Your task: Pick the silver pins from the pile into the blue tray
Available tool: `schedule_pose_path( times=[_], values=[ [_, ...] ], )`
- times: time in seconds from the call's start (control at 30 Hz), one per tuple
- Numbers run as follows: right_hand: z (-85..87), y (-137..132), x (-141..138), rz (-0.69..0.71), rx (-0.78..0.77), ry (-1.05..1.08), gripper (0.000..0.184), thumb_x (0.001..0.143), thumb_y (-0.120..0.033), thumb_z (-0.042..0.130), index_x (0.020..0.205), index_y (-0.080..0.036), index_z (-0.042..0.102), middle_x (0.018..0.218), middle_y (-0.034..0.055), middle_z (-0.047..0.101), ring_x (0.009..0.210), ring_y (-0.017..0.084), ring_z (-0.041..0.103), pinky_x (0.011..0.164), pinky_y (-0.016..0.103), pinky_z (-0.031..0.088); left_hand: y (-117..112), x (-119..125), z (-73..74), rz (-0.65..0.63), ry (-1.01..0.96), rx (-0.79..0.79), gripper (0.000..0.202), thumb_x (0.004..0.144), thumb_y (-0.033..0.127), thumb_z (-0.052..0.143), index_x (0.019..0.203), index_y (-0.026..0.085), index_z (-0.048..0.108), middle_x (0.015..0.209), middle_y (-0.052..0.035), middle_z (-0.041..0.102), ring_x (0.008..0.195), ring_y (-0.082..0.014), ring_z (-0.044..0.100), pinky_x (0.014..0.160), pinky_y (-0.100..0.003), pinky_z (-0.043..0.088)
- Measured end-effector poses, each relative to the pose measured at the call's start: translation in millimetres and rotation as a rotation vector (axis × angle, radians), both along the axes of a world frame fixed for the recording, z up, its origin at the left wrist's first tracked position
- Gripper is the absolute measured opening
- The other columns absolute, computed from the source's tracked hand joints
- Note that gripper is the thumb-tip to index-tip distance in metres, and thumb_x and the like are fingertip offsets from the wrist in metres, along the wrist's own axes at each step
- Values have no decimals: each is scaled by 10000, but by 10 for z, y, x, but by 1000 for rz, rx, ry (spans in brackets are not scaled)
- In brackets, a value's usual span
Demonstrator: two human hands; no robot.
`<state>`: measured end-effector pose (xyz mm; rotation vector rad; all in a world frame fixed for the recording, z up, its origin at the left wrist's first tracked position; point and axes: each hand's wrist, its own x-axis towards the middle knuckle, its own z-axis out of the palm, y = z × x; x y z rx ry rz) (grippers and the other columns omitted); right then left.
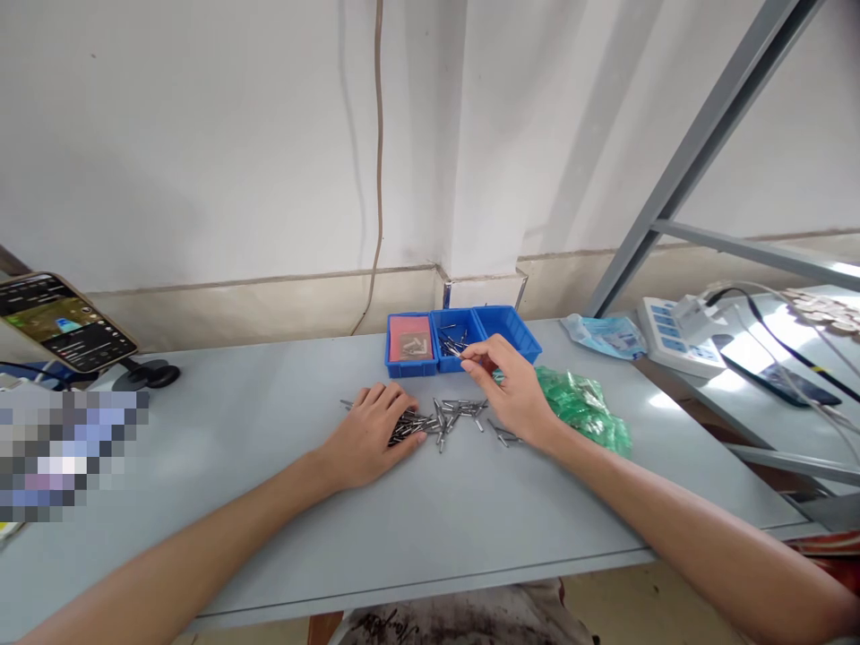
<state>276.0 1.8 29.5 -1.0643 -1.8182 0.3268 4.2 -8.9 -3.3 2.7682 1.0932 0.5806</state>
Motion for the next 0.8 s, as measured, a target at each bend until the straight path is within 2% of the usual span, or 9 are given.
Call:
schedule_pose_path(
  times=[0.17, 0.37, 0.57, 0.63, 0.8],
  values=[
    [-37, 46, 2, 32, -111, 120, 82, 1016, -337, 658, 1047, -269, 691, 984, 33, 665, 861, 213, 623, 760, 359, 487, -3, -1, -1, -2, -3, 4, 243, 1061, 435, 583, 1202, 238, 582, 1191, -62, 620, 1048, -273, 544, 927, -440, 414],
    [-23, 50, 19, 15, -41, 27, 56, 1006, -309, 671, 1018, -264, 702, 928, 34, 623, 793, 207, 591, 738, 368, 482, -1, -4, 0, -4, -11, 5, 241, 1060, 435, 582, 1197, 236, 589, 1183, -62, 620, 1050, -270, 552, 922, -434, 419],
    [9, 6, 4, 25, -41, 5, 64, 1005, -303, 667, 1009, -269, 722, 942, 45, 619, 865, 227, 596, 769, 378, 481, -3, 0, 3, -4, -9, 13, 247, 1058, 442, 586, 1193, 235, 592, 1176, -62, 622, 1044, -272, 551, 913, -433, 423],
    [18, 8, -6, 42, -126, 104, 80, 978, -344, 709, 986, -268, 729, 931, 41, 626, 861, 225, 585, 775, 378, 472, -2, -3, 3, -3, -10, 11, 250, 1059, 441, 584, 1199, 234, 591, 1181, -61, 621, 1044, -269, 551, 917, -434, 423],
    [52, 28, -7, 221, -590, 548, 250, 871, -448, 827, 998, -260, 723, 920, 0, 604, 721, 149, 487, 660, 315, 408, -2, -6, 6, -1, -5, -7, 251, 1063, 443, 572, 1210, 239, 584, 1193, -61, 622, 1045, -269, 545, 921, -440, 420]
  ],
)
